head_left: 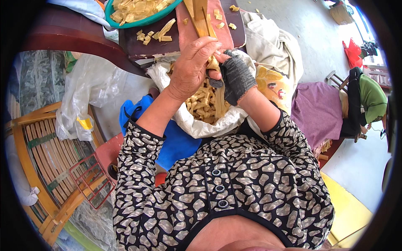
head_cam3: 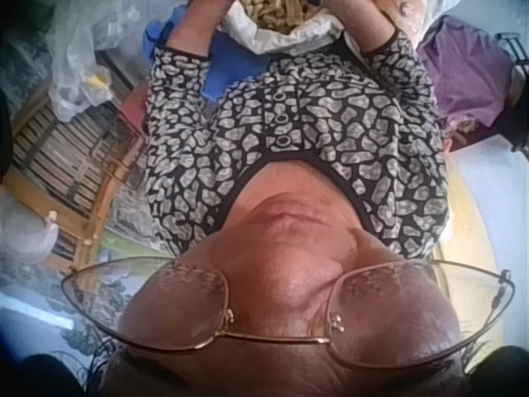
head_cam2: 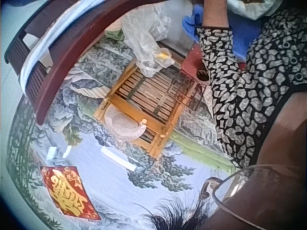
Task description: The person repeatedly picks up bamboo strips from a white sack and splits them by hand into smaller pieces, placing the split pieces into a green tray. The process is continuous and repetitive throughout the clip.
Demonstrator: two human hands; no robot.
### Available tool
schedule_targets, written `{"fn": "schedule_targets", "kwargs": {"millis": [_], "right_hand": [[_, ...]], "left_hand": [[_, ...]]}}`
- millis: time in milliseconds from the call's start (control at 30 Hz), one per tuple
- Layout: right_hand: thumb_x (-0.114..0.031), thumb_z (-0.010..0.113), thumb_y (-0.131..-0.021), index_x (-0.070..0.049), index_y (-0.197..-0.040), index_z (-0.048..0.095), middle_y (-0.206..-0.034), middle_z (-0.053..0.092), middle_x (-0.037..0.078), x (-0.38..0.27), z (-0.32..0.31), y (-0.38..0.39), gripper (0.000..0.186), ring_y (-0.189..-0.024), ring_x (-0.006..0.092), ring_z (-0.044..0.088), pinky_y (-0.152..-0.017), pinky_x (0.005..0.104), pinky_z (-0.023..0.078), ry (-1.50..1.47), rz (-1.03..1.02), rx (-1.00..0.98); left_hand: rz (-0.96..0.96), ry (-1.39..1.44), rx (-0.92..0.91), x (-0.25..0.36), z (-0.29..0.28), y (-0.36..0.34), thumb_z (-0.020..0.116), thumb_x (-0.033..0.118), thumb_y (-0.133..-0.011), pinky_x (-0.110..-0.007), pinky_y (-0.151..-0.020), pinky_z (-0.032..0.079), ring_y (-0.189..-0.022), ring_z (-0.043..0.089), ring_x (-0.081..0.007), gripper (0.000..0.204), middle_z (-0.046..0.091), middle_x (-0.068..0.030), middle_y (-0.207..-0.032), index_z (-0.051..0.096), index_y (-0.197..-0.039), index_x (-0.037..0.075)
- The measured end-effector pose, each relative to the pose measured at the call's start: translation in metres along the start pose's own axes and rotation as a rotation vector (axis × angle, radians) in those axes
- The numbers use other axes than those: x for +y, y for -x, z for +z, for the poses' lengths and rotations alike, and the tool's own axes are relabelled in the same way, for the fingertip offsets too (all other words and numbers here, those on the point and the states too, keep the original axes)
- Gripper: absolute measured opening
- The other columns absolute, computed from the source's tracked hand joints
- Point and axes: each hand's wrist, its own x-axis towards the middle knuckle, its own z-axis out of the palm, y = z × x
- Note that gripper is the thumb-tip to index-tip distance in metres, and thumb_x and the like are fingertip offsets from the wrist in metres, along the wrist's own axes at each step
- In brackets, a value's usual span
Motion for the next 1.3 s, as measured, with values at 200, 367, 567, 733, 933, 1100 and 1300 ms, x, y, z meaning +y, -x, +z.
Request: {"fn": "schedule_targets", "kwargs": {"millis": [200,367,567,733,933,1100,1300], "right_hand": [[-0.032,0.052,-0.089,-0.001,-0.084,0.053,-0.065,0.050,0.005,0.001,-0.005,-0.001,0.031,-0.056,0.0136,0.051,-0.050,0.0283,0.042,0.815,-0.365,0.082],[-0.032,0.053,-0.087,-0.002,-0.083,0.059,-0.071,0.057,0.013,-0.011,-0.013,0.003,0.031,-0.070,0.0275,0.057,-0.059,0.0366,0.045,1.712,-1.072,-0.027],[-0.038,0.057,-0.082,-0.006,-0.083,0.066,-0.075,0.062,0.013,-0.021,-0.022,-0.004,0.033,-0.072,0.0260,0.061,-0.064,0.0353,0.047,1.504,-0.760,0.106],[-0.044,0.062,-0.078,-0.002,-0.086,0.066,-0.063,0.057,0.006,-0.025,-0.017,-0.007,0.043,-0.056,0.0130,0.053,-0.054,0.0261,0.043,1.064,-0.240,0.064],[-0.045,0.061,-0.080,-0.004,-0.073,0.059,-0.051,0.048,-0.001,-0.028,-0.011,-0.006,0.041,-0.047,0.0082,0.045,-0.045,0.0225,0.035,0.916,-0.213,0.082],[-0.034,0.062,-0.082,-0.006,-0.082,0.052,-0.053,0.046,-0.001,-0.017,-0.032,-0.025,0.030,-0.042,0.0064,0.039,-0.039,0.0191,0.028,0.837,-0.261,0.157],[-0.056,0.047,-0.085,-0.012,-0.080,0.053,-0.052,0.044,-0.004,-0.036,-0.038,-0.026,0.045,-0.038,0.0049,0.030,-0.037,0.0202,0.019,0.179,-0.031,0.140]], "left_hand": [[-0.200,0.070,-0.051,0.000,0.001,0.005,0.046,0.005,-0.090,-0.029,-0.071,0.046,-0.081,0.060,-0.0230,0.014,0.060,-0.0105,-0.091,0.054,-0.102,0.003],[-0.681,0.757,-0.136,-0.013,0.000,0.009,0.050,0.012,-0.092,-0.020,-0.068,0.045,-0.077,0.056,-0.0051,0.012,0.061,-0.0005,-0.084,0.057,-0.093,0.002],[-0.761,0.854,-0.220,-0.013,-0.001,0.004,0.046,0.005,-0.091,-0.022,-0.075,0.045,-0.083,0.055,-0.0066,0.013,0.059,-0.0013,-0.089,0.054,-0.100,0.000],[-0.597,0.479,-0.174,-0.018,0.000,0.004,0.049,0.006,-0.091,-0.019,-0.072,0.046,-0.078,0.056,-0.0064,0.012,0.060,-0.0016,-0.083,0.055,-0.100,0.002],[-0.674,0.678,-0.128,-0.009,-0.003,0.004,0.051,0.013,-0.091,-0.021,-0.061,0.047,-0.068,0.059,-0.0084,0.013,0.060,-0.0025,-0.073,0.056,-0.093,0.001],[-0.651,0.593,-0.182,-0.003,0.002,0.003,0.052,0.012,-0.091,-0.020,-0.059,0.046,-0.065,0.056,-0.0061,0.011,0.059,-0.0019,-0.069,0.055,-0.087,0.001],[-0.580,0.446,-0.222,-0.004,-0.013,0.001,0.054,0.005,-0.088,-0.019,-0.054,0.043,-0.060,0.053,-0.0057,0.004,0.059,-0.0007,-0.068,0.056,-0.086,0.002]]}}
